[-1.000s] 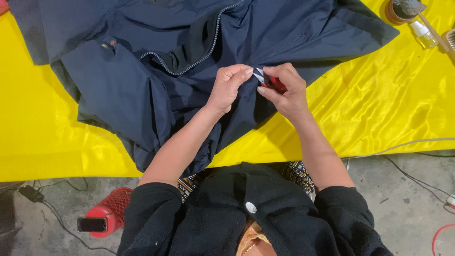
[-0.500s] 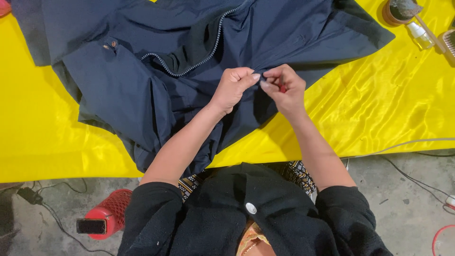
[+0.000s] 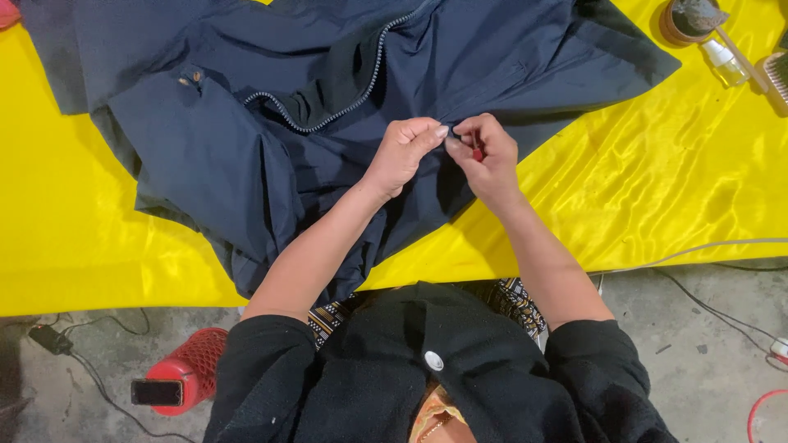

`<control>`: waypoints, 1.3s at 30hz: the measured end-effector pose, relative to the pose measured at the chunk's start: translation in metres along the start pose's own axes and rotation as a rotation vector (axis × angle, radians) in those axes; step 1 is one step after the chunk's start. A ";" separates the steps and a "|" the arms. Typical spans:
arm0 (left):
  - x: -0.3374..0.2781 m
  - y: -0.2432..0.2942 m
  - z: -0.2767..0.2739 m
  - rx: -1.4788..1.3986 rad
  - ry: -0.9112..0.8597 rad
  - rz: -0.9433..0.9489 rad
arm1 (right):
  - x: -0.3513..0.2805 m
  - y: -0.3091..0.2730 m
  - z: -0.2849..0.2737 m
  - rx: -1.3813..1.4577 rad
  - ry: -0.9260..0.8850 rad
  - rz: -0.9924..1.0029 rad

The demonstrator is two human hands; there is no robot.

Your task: Marking a jacket with chalk, heating the fabric with a hair dryer, and trimming threads with snips.

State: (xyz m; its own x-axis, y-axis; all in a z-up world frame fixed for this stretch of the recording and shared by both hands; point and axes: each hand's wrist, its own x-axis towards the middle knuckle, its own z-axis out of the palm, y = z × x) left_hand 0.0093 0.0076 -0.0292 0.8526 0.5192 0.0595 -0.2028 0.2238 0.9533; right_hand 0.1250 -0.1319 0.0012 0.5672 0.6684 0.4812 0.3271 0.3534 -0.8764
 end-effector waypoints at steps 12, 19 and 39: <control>0.027 0.088 0.025 0.747 -0.148 -0.177 | 0.020 -0.004 -0.034 -0.586 0.096 -0.006; 0.062 0.037 0.029 0.579 -0.217 -0.120 | 0.025 -0.011 -0.049 -0.384 0.172 0.172; 0.048 0.022 0.018 0.079 -0.140 -0.035 | 0.010 -0.004 -0.028 -0.194 0.023 0.097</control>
State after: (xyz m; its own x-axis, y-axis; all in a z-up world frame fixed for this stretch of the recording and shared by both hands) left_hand 0.0547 0.0229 -0.0003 0.9183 0.3910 0.0617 -0.1384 0.1712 0.9755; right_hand 0.1506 -0.1448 0.0097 0.6197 0.6772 0.3966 0.4080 0.1537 -0.8999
